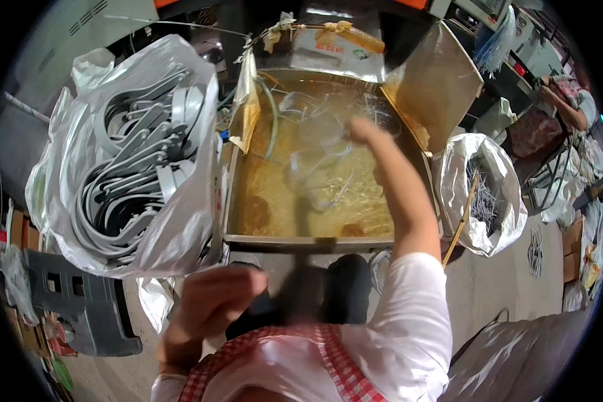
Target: The person uses a long stick to move items in a water tank, then washes grey plastic parts by hand and puts them into a white bag.
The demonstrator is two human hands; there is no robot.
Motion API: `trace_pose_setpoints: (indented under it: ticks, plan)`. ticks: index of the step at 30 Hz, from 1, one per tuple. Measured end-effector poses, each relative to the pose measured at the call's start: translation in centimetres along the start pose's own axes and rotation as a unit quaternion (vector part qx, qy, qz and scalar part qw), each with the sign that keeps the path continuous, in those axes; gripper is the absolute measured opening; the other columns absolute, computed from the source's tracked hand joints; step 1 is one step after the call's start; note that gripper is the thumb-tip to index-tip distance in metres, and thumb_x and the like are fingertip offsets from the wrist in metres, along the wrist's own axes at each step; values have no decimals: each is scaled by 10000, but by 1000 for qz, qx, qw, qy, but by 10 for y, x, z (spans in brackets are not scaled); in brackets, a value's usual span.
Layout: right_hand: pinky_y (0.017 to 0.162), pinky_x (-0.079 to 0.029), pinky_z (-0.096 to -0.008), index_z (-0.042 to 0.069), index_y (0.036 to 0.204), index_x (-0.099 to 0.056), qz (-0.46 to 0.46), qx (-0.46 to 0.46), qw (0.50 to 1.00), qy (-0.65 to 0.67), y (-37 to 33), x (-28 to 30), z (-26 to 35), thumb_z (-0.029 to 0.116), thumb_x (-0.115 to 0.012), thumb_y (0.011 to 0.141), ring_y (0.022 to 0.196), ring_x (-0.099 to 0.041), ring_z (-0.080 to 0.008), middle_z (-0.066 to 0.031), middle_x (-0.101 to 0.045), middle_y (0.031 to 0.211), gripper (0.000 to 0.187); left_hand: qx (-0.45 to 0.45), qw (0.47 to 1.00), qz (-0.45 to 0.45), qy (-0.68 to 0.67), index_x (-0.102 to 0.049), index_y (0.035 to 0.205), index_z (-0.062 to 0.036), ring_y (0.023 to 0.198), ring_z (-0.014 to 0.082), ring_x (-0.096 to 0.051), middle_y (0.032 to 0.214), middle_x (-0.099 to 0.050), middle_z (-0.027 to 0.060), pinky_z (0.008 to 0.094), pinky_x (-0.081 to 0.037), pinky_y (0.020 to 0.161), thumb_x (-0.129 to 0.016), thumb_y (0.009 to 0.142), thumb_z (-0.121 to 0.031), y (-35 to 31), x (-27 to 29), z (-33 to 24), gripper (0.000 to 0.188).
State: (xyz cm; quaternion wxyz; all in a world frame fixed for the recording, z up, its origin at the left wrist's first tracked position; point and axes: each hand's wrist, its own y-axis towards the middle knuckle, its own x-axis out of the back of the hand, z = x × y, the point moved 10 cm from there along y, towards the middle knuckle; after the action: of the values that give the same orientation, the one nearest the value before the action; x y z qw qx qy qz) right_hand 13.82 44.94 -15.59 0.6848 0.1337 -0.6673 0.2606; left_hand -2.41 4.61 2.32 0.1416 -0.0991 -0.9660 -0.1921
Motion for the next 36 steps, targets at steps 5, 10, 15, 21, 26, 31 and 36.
trace_pose_setpoints:
  ticks: [5, 10, 15, 21, 26, 31, 36]
  plan:
    - [775, -469, -364, 76, 1097, -580, 224, 3, 968, 113, -83, -186, 22, 314, -670, 721, 903, -598, -303, -160, -626, 990, 454, 69, 997, 1, -42, -617, 997, -1, 846, 185, -607, 930, -630, 112, 277, -484, 727, -553, 831, -76, 68, -64, 136, 193]
    - [825, -457, -373, 72, 1169, -523, 211, -29, 967, 139, -92, -287, 2, 377, -661, 717, 986, -563, -324, -183, -592, 1058, 563, 275, 946, 22, -173, -576, 1069, 27, 907, 150, -583, 999, -620, 110, 269, -470, 773, -561, 843, -115, 94, -125, 298, 268]
    - [887, -427, -358, -65, 1337, -109, -8, -324, 835, 444, -45, -337, -50, 199, -723, 689, 1050, -523, -319, -299, -461, 1187, 931, 274, 957, -77, -62, -591, 1035, 6, 820, 177, -620, 902, -649, 128, 272, -472, 711, -559, 822, -128, 94, -115, 356, 254]
    - [758, -473, -363, -45, 1199, -232, -150, -332, 699, 615, -5, -378, -36, 149, -674, 728, 886, -551, -281, -223, -515, 1013, 674, 319, 943, 48, 85, -530, 1144, -4, 1037, 273, -543, 1162, -543, 173, 338, -427, 896, -599, 727, -116, 109, -106, 361, 437]
    - [529, -435, -291, -16, 1098, -345, -105, -230, 721, 645, 3, -301, 37, 164, -547, 813, 680, -522, -164, -129, -525, 843, 393, 259, 887, 45, 379, -423, 1232, 9, 1233, 325, -325, 1281, -428, 186, 447, -243, 1022, -659, 697, -220, 97, -85, 390, 628]
    - [530, -433, -265, 12, 1075, -431, 52, -250, 586, 769, 5, -242, 73, 251, -525, 861, 671, -512, -156, -90, -526, 824, 334, 272, 860, 134, 411, -508, 1114, -18, 1215, 324, -341, 1160, -517, 168, 485, -162, 1035, -677, 686, -227, 87, -98, 426, 505]
    - [592, -458, -270, 34, 1037, -511, 117, -200, 675, 701, 46, -223, 50, 317, -471, 902, 685, -529, -171, -84, -576, 888, 316, 367, 902, 2, 227, -541, 932, 6, 716, 305, -595, 779, -606, 135, 378, -471, 667, -553, 838, -272, 92, -85, 431, 294]
